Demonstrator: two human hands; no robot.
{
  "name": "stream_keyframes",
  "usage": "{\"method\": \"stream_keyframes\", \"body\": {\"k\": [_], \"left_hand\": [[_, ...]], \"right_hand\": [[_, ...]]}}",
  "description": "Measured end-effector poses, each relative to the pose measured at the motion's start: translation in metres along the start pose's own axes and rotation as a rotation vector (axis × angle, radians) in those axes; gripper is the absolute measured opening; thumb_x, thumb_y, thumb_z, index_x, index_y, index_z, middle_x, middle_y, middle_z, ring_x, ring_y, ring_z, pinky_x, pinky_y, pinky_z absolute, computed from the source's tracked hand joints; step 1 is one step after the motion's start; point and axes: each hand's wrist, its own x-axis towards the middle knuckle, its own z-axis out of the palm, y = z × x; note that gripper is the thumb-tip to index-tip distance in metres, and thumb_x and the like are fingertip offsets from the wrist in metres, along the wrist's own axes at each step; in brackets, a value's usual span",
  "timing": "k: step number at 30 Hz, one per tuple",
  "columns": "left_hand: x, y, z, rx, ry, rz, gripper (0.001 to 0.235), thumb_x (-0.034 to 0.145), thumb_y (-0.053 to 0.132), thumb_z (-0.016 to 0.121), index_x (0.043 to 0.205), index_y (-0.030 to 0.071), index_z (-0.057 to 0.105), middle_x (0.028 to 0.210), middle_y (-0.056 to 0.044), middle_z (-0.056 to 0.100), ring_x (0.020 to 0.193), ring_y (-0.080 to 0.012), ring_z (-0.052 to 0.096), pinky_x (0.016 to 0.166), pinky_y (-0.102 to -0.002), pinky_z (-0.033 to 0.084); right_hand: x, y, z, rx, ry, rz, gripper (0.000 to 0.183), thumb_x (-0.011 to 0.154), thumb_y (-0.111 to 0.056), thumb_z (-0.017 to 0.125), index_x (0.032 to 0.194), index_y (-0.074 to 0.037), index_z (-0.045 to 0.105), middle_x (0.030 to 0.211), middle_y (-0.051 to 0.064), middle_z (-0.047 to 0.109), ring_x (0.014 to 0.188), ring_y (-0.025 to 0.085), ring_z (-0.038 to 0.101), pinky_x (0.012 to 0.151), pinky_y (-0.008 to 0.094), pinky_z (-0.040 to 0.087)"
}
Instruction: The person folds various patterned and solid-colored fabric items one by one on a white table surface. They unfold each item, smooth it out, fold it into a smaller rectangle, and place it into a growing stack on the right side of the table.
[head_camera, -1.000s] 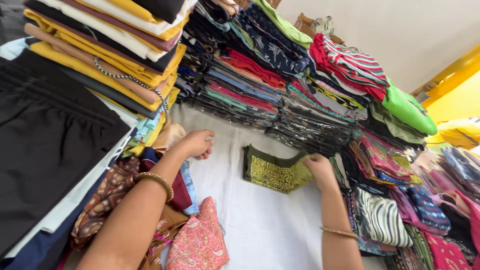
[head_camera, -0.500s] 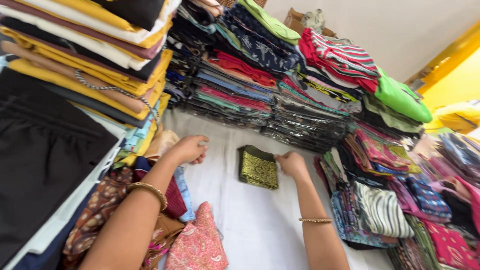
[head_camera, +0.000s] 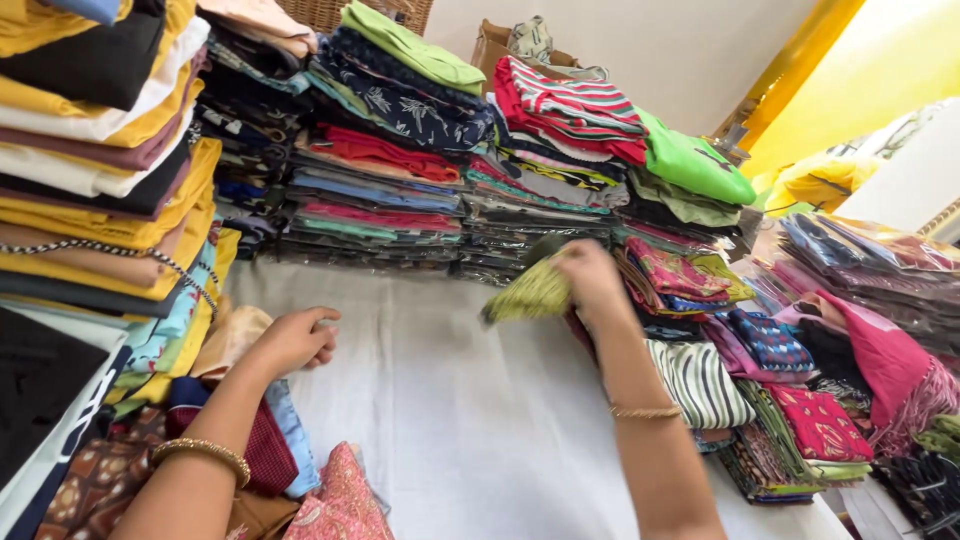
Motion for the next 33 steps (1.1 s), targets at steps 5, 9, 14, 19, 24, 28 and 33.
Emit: {"method": "stream_keyframes", "body": {"k": [5, 9, 14, 19, 24, 28, 33], "left_hand": [[0.001, -0.001, 0.001, 0.012, 0.001, 0.006, 0.039, 0.099, 0.018, 0.059, 0.136, 0.008, 0.062, 0.09, -0.01, 0.073, 0.072, -0.0177, 0.07, 0.063, -0.032, 0.059], [0.001, -0.001, 0.002, 0.019, 0.006, -0.011, 0.039, 0.099, 0.017, 0.059, 0.137, 0.008, 0.062, 0.09, -0.011, 0.073, 0.072, -0.0182, 0.07, 0.063, -0.033, 0.058], [-0.005, 0.006, 0.002, 0.056, 0.022, -0.004, 0.039, 0.099, 0.017, 0.059, 0.137, 0.008, 0.063, 0.092, -0.011, 0.074, 0.072, -0.018, 0.07, 0.064, -0.033, 0.059], [-0.014, 0.014, 0.0, 0.059, 0.021, -0.046, 0.04, 0.099, 0.017, 0.058, 0.138, 0.009, 0.062, 0.093, -0.01, 0.073, 0.075, -0.018, 0.07, 0.065, -0.032, 0.059], [0.025, -0.02, 0.005, 0.031, 0.012, 0.075, 0.036, 0.098, 0.016, 0.06, 0.132, 0.008, 0.065, 0.085, -0.009, 0.071, 0.069, -0.017, 0.07, 0.059, -0.033, 0.059], [0.024, -0.03, 0.003, 0.001, 0.022, 0.112, 0.032, 0.098, 0.014, 0.06, 0.129, 0.007, 0.066, 0.079, -0.009, 0.07, 0.065, -0.0161, 0.069, 0.055, -0.032, 0.057], [0.009, -0.016, 0.004, 0.018, 0.047, 0.096, 0.033, 0.099, 0.013, 0.058, 0.13, 0.006, 0.065, 0.082, -0.007, 0.071, 0.065, -0.0149, 0.069, 0.056, -0.03, 0.057]], "right_hand": [[0.05, -0.015, -0.129, 0.273, 0.441, -0.125, 0.038, 0.093, -0.001, 0.069, 0.127, 0.0, 0.052, 0.112, 0.012, 0.064, 0.094, 0.025, 0.068, 0.077, 0.043, 0.059], [0.044, 0.015, -0.181, 0.474, 0.602, 0.004, 0.046, 0.091, 0.009, 0.054, 0.134, -0.004, 0.042, 0.123, 0.017, 0.061, 0.1, 0.035, 0.072, 0.081, 0.057, 0.059], [0.052, 0.09, -0.221, 0.629, 0.591, 0.185, 0.047, 0.087, 0.018, 0.044, 0.13, -0.002, 0.045, 0.122, 0.022, 0.063, 0.1, 0.041, 0.073, 0.081, 0.059, 0.059], [0.04, 0.087, -0.221, 0.456, 0.588, 0.153, 0.033, 0.09, 0.014, 0.048, 0.12, 0.0, 0.054, 0.113, 0.017, 0.066, 0.098, 0.036, 0.073, 0.082, 0.055, 0.06], [0.027, 0.093, -0.246, -0.372, 0.866, -0.069, 0.061, 0.084, -0.008, 0.079, 0.132, 0.006, 0.046, 0.115, 0.025, 0.057, 0.103, 0.041, 0.061, 0.087, 0.055, 0.053], [-0.03, 0.024, -0.139, -0.749, 0.737, -0.591, 0.043, 0.096, -0.007, 0.074, 0.131, -0.001, 0.05, 0.125, 0.018, 0.058, 0.112, 0.036, 0.055, 0.095, 0.045, 0.041], [-0.152, -0.112, 0.067, -0.569, -0.21, -0.419, 0.029, 0.09, -0.006, 0.072, 0.119, -0.012, 0.075, 0.112, 0.006, 0.076, 0.095, 0.02, 0.073, 0.086, 0.034, 0.058]]}}
